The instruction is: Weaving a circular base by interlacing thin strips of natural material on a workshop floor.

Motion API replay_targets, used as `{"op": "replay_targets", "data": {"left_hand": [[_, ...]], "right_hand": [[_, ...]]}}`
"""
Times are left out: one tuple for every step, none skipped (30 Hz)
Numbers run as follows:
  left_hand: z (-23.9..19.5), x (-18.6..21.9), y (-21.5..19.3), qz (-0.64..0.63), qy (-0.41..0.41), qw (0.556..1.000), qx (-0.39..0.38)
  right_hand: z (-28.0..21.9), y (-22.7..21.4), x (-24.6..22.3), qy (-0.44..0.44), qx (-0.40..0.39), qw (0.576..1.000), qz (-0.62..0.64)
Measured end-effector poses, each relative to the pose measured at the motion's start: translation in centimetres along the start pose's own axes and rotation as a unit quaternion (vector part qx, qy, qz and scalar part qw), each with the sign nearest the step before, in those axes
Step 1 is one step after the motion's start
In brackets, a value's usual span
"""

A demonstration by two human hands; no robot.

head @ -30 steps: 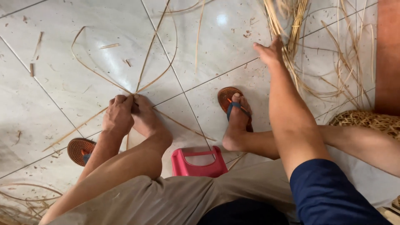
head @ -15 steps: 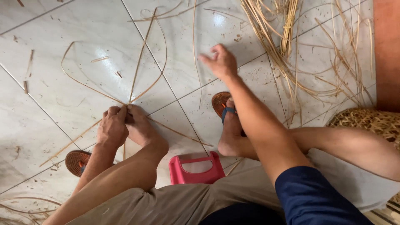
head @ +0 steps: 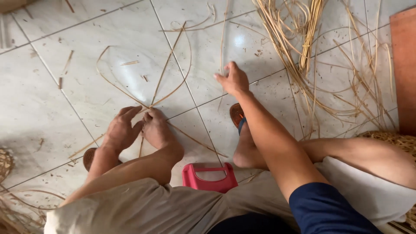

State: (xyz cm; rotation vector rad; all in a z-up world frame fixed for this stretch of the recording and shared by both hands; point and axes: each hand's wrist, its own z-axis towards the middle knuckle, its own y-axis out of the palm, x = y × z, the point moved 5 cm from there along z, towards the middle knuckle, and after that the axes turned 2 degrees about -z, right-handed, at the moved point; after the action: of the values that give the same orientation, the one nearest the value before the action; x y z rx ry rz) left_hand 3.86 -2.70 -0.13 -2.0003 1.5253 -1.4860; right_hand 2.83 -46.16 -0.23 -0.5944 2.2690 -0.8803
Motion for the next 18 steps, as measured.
{"op": "replay_targets", "data": {"left_hand": [[-0.6, 1.5, -2.4, 0.002, -0.001, 1.0, 0.007], [-1.3, 3.4, -5.1, -0.034, 0.03, 0.998, 0.034], [-2.4, 5.1, -7.7, -0.069, 0.059, 0.994, 0.061], [-3.3, 6.4, -10.7, -0.066, 0.057, 0.994, 0.069], [-4.3, 7.8, -13.7, -0.045, 0.058, 0.994, 0.079], [-5.3, 9.3, -16.7, -0.024, 0.06, 0.994, 0.089], [-6.6, 10.8, -19.1, -0.02, 0.059, 0.993, 0.096], [-8.0, 12.4, -21.5, -0.012, 0.075, 0.991, 0.113], [-9.3, 14.3, -23.7, -0.005, 0.095, 0.987, 0.129], [-10.1, 16.7, -25.0, -0.003, 0.097, 0.986, 0.134], [-10.9, 19.4, -25.9, 0.016, 0.112, 0.987, 0.115], [-11.8, 22.0, -27.0, 0.034, 0.126, 0.987, 0.096], [-11.4, 24.0, -27.0, 0.035, 0.131, 0.985, 0.111], [-11.0, 25.9, -26.4, 0.065, 0.136, 0.987, 0.047], [-10.9, 27.7, -25.7, 0.095, 0.138, 0.986, -0.022], [-10.2, 28.2, -24.8, 0.097, 0.14, 0.985, -0.011], [-9.3, 29.1, -24.3, 0.052, 0.153, 0.987, 0.01], [-8.4, 29.9, -23.7, 0.008, 0.168, 0.985, 0.03]], "right_hand": [[-0.1, 0.9, 1.0, -0.007, 0.001, 1.0, 0.002], [-0.2, 2.1, 1.8, -0.034, -0.011, 0.997, -0.068], [-0.2, 3.4, 2.4, -0.062, -0.025, 0.988, -0.137], [-0.5, 4.0, 2.9, -0.071, -0.024, 0.988, -0.136], [-0.5, 4.3, 3.4, -0.064, -0.009, 0.988, -0.137], [-0.5, 4.7, 3.9, -0.057, 0.006, 0.989, -0.138], [-0.2, 4.8, 3.6, -0.064, 0.007, 0.989, -0.135], [0.1, 4.9, 3.5, -0.056, -0.001, 0.995, -0.079], [0.4, 4.8, 3.7, -0.046, -0.007, 0.999, -0.024], [1.0, 4.8, 2.5, -0.051, -0.004, 0.998, -0.022], [1.3, 4.0, 1.5, -0.06, 0.029, 0.989, 0.13], [1.6, 3.3, 0.5, -0.069, 0.06, 0.956, 0.28], [-1.3, 0.5, -3.7, -0.083, 0.066, 0.954, 0.28], [-4.5, -2.3, -7.6, -0.102, 0.067, 0.901, 0.417], [-8.4, -4.5, -11.2, -0.115, 0.062, 0.828, 0.546], [-11.2, -5.4, -13.2, -0.126, 0.061, 0.826, 0.547], [-14.0, -6.9, -15.5, -0.196, 0.076, 0.811, 0.546], [-17.0, -8.3, -17.7, -0.265, 0.091, 0.792, 0.543]]}}
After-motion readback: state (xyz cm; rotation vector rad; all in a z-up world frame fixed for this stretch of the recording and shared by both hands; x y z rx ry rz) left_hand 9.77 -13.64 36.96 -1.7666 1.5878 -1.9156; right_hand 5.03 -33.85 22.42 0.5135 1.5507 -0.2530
